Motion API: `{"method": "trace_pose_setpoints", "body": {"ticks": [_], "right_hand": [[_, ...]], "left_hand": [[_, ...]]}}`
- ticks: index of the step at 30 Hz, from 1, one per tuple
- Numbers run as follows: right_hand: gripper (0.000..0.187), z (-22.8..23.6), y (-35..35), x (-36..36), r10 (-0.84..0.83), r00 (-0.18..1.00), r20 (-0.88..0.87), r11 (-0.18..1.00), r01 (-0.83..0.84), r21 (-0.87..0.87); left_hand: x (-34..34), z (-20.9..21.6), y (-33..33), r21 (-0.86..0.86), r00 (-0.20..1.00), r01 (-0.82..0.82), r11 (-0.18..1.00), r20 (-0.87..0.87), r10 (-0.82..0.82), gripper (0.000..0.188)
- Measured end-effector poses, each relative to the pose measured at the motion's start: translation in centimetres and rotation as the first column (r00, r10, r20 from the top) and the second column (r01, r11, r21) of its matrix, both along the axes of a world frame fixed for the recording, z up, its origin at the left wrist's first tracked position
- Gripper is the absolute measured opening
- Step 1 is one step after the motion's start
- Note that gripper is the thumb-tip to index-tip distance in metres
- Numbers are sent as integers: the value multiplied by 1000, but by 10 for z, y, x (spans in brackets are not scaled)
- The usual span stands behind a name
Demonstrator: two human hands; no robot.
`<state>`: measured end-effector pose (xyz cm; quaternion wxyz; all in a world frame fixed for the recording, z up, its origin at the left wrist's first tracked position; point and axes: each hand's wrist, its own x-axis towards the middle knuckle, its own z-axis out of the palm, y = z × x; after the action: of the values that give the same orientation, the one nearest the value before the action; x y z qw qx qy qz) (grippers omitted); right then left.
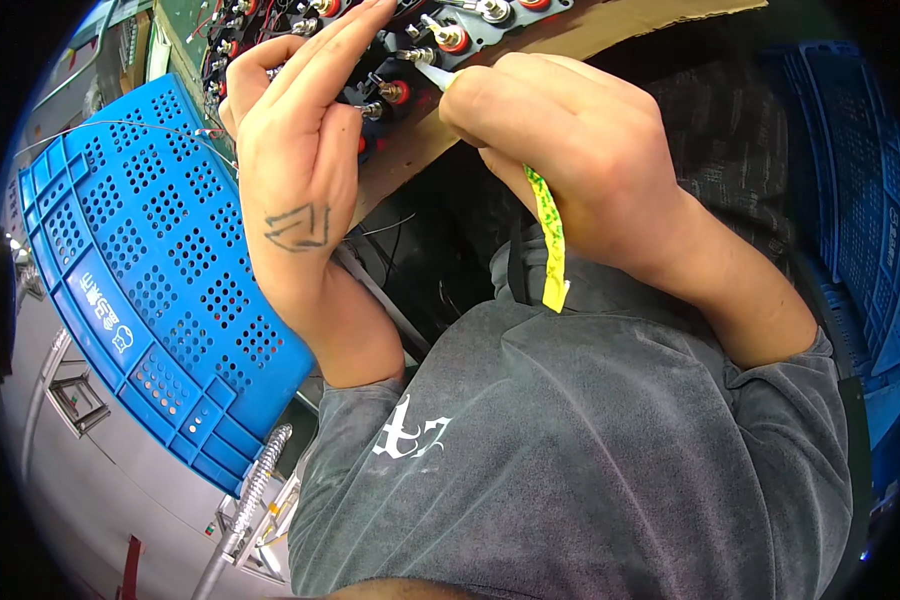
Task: The recorder is applying a substance, likely sealant or adhesive, from a yellow tube onto specific points on an array of electronic components.
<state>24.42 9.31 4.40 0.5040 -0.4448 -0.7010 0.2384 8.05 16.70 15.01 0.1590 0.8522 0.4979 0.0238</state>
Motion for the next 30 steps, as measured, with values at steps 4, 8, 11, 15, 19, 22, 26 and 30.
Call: {"method": "trace_pose_setpoints", "body": {"ticks": [4, 8, 11, 15, 19, 22, 26, 30], "right_hand": [[31, 4, 0, -1, -29, 999, -30, 999, 30, 27], [32, 2, 1, 3, -71, 997, 1, 997, 71, 38], [32, 2, 1, 1, -35, 999, -27, 999, 35, 13], [32, 3, 0, 1, -34, 999, -30, 999, 34, 26], [32, 2, 1, 2, -10, 999, -38, 1000, 11, 24], [32, 3, -2, 5, -27, 1000, -6, 1000, 27, 9], [22, 3, 1, 7, -98, 994, -46, 993, 101, 63], [23, 6, -1, 14, -93, 994, -51, 992, 97, 77]], "left_hand": [[-30, -67, 28, 577, 669, 241, 780, 483, -565, 60], [3, 2, 0, -14, 1000, -8, 1000, -24, 8, 60], [2, 3, 0, -18, 1000, -6, 1000, -20, 6, 59], [4, 3, 0, -11, 1000, -15, 1000, -26, 14, 59], [6, 5, 0, -5, 998, -32, 999, -49, 31, 59], [3, 2, 0, -6, 1000, -7, 1000, -22, 7, 59], [3, 2, 1, -12, 999, -14, 1000, -42, 14, 59], [5, 5, 0, -10, 999, -22, 1000, -46, 21, 59]]}}
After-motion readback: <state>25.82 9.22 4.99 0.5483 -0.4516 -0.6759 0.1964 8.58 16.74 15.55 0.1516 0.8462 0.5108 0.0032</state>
